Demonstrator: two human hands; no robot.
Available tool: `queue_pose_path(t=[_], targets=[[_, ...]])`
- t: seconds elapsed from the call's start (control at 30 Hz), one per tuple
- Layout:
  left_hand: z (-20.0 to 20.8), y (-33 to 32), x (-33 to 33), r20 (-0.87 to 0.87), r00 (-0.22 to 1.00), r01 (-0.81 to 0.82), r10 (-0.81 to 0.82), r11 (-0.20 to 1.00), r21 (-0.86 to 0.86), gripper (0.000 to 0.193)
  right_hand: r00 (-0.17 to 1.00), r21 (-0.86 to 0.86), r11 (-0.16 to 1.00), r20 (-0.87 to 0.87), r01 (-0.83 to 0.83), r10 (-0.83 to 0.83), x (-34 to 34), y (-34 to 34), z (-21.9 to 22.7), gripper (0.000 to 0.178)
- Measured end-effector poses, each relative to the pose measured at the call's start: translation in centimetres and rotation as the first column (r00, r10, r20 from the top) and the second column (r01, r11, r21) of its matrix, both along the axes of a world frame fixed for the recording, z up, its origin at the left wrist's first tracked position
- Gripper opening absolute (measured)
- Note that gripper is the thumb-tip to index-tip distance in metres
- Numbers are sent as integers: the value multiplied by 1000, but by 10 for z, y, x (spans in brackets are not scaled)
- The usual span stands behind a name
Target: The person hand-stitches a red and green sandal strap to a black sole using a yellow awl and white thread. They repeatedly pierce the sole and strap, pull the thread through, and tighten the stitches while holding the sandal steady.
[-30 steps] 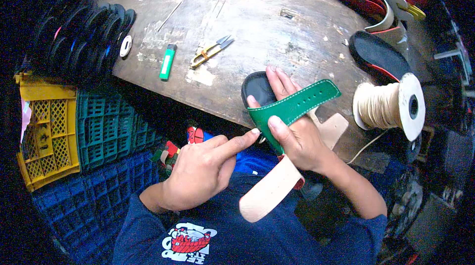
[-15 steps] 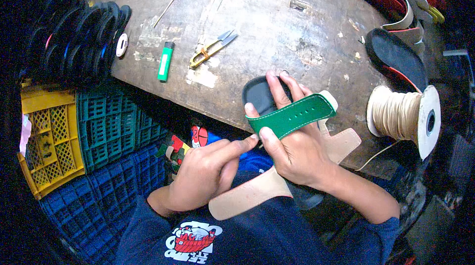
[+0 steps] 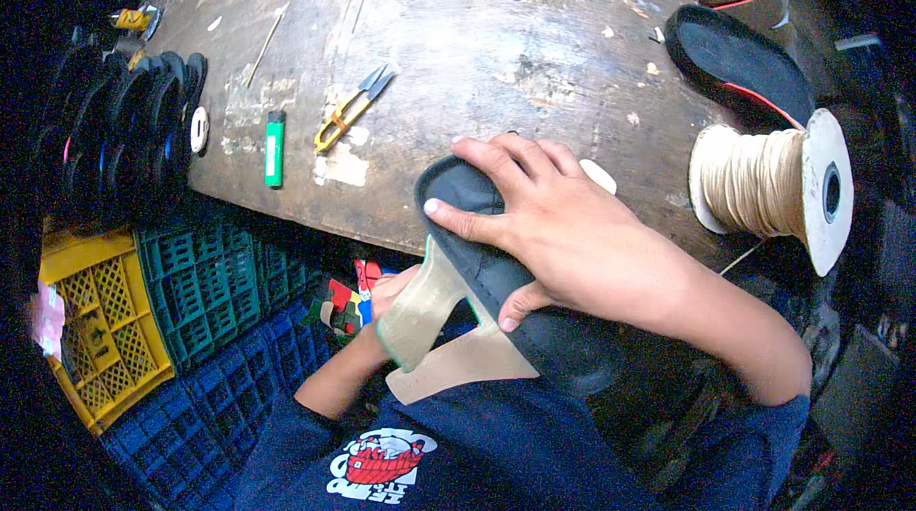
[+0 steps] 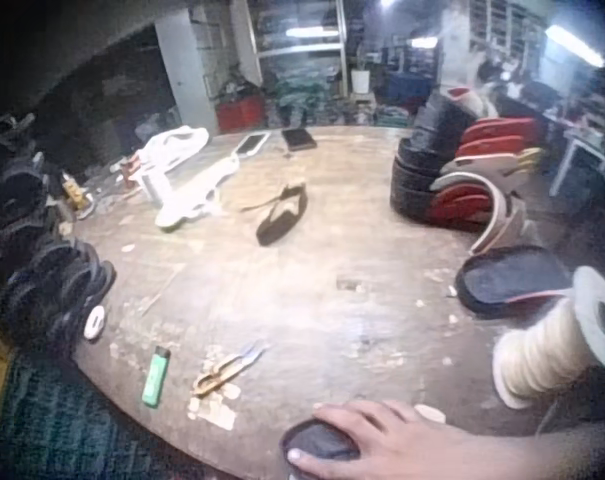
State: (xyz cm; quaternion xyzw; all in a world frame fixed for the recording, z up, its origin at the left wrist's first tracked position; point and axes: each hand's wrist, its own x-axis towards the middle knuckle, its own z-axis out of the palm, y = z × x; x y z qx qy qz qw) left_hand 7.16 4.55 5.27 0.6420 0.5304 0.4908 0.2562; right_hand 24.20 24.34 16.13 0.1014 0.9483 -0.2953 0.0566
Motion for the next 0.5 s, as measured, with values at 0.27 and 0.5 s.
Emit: queue_pose_path(t=[0.27, 0.5], targets=[[25, -2, -1, -1, 1000, 12, -13, 984, -179, 21, 999, 27, 999, -45, -18, 19, 4, 1, -14, 104], [26, -4, 24, -245, 964, -149, 104, 974, -172, 30, 975, -123, 973, -137, -195, 178, -4, 36, -18, 86]])
